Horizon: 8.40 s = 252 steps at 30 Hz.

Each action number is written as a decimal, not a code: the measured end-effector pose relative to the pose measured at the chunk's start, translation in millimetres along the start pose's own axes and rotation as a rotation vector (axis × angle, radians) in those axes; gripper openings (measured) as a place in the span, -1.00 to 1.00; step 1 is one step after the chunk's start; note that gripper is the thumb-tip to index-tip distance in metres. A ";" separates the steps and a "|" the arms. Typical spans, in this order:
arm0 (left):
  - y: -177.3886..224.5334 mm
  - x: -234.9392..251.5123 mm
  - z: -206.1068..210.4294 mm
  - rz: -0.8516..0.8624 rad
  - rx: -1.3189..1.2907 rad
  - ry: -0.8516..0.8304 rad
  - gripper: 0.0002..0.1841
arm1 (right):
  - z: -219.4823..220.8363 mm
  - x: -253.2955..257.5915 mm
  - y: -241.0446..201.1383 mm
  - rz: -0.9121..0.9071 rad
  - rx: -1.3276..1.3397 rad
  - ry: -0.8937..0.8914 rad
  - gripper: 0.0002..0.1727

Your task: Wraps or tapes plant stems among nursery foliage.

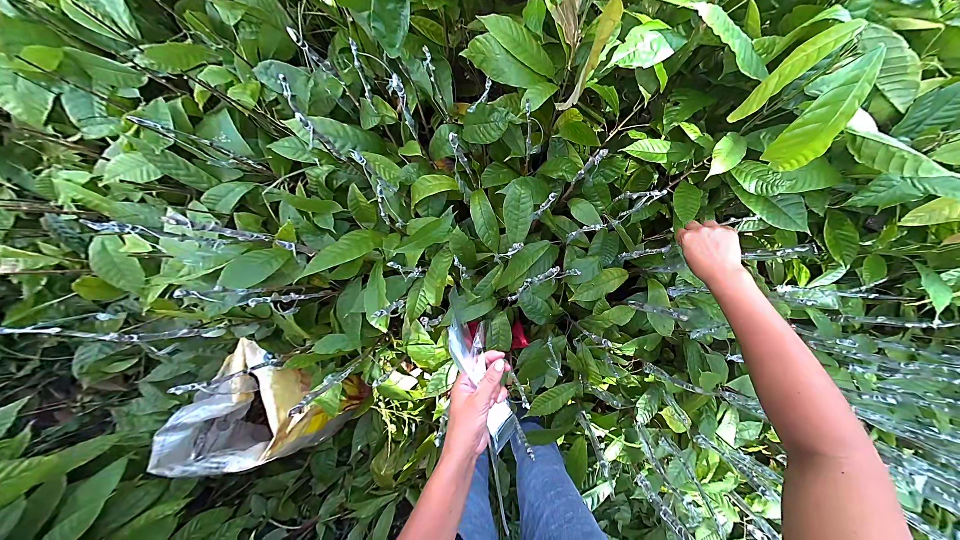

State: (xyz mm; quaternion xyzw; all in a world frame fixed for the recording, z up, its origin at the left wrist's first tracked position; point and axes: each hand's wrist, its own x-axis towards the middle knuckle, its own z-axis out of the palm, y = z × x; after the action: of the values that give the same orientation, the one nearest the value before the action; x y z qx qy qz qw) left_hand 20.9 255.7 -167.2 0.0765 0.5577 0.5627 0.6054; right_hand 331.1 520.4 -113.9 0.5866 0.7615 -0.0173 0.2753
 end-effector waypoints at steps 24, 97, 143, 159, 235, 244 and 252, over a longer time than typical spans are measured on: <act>3.7 3.2 -16.7 -0.025 -0.011 0.043 -0.81 | 50.5 59.9 -98.3 0.196 0.083 -0.370 -0.68; 17.3 12.1 40.9 -0.164 -0.075 -0.080 -0.75 | 55.3 -111.5 -195.4 -0.260 1.740 -0.034 -0.35; -1.5 11.0 67.4 0.144 0.081 -0.167 -0.83 | 55.4 -141.4 -156.3 -0.419 1.464 0.238 -0.64; -20.4 0.9 49.6 -0.001 0.172 -0.147 -0.87 | -9.6 -54.9 120.4 0.511 0.380 0.210 -0.64; -0.8 -5.2 73.2 -0.015 0.121 -0.245 -0.78 | 19.6 -137.8 -192.2 -0.167 2.056 0.091 -0.57; -11.1 -8.0 37.6 -0.044 0.185 -0.223 -0.65 | 6.4 -132.5 -193.2 0.093 2.423 0.201 -0.68; 6.2 -2.8 22.7 -0.136 -0.100 -0.362 -0.74 | 27.9 -149.9 -169.9 -0.370 1.689 -0.135 -0.82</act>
State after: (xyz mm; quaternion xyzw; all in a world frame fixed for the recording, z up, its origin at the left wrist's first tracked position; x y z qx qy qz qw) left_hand 35.2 267.9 -152.8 0.1086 0.4148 0.5246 0.7355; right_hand 212.9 325.3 -122.1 0.4591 0.5588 -0.6562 -0.2153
